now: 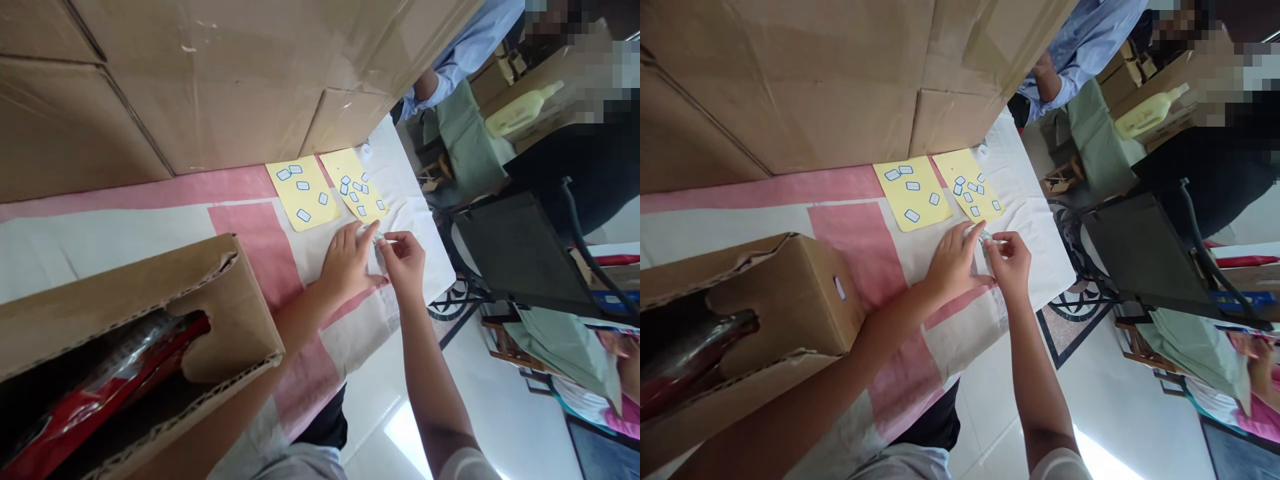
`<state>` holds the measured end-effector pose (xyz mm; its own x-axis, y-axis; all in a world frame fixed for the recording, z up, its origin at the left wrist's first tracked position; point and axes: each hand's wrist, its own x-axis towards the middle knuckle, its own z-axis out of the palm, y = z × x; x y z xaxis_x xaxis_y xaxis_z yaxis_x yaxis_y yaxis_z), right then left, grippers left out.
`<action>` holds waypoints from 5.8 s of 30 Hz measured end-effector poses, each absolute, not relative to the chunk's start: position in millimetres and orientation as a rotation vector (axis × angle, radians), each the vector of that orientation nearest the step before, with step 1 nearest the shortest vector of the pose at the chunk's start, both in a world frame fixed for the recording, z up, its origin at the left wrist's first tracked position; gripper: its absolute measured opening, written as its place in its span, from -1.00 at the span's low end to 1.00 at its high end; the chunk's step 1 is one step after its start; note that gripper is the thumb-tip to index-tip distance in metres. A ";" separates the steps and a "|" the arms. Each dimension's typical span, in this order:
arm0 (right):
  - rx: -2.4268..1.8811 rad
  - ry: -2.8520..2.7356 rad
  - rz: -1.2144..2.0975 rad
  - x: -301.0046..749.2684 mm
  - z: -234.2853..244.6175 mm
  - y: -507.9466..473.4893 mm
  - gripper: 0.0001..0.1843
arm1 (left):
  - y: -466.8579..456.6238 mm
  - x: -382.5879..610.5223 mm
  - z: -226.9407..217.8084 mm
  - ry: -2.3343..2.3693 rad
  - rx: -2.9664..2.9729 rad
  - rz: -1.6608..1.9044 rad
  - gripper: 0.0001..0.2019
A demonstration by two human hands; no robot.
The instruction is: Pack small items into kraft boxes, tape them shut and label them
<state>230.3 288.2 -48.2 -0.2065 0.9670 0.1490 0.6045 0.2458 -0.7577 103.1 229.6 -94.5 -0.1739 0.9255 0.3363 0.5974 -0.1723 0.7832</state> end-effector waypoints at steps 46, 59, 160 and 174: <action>-2.031 -1.875 1.583 254.6 17.5 290.6 -0.82 | 224.1 104.7 -96.5 1.769 1.769 1.287 -0.15; -2.079 -1.717 1.657 263.3 4.2 275.9 -0.82 | 223.7 102.2 -94.4 1.768 1.793 1.209 0.01; -1.347 -1.660 1.617 307.2 -67.9 264.5 -0.42 | 224.5 100.2 -90.9 1.790 1.857 1.125 -0.10; -1.219 -1.325 1.691 300.8 -63.5 255.2 -0.40 | 222.2 99.5 -92.8 1.801 1.880 1.173 -0.10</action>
<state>300.8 255.2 -63.5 -0.3489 0.8978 -0.2686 0.0457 -0.2700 -0.9618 99.5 222.2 -92.8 -0.1100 0.9295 0.3519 0.6976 -0.1800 0.6935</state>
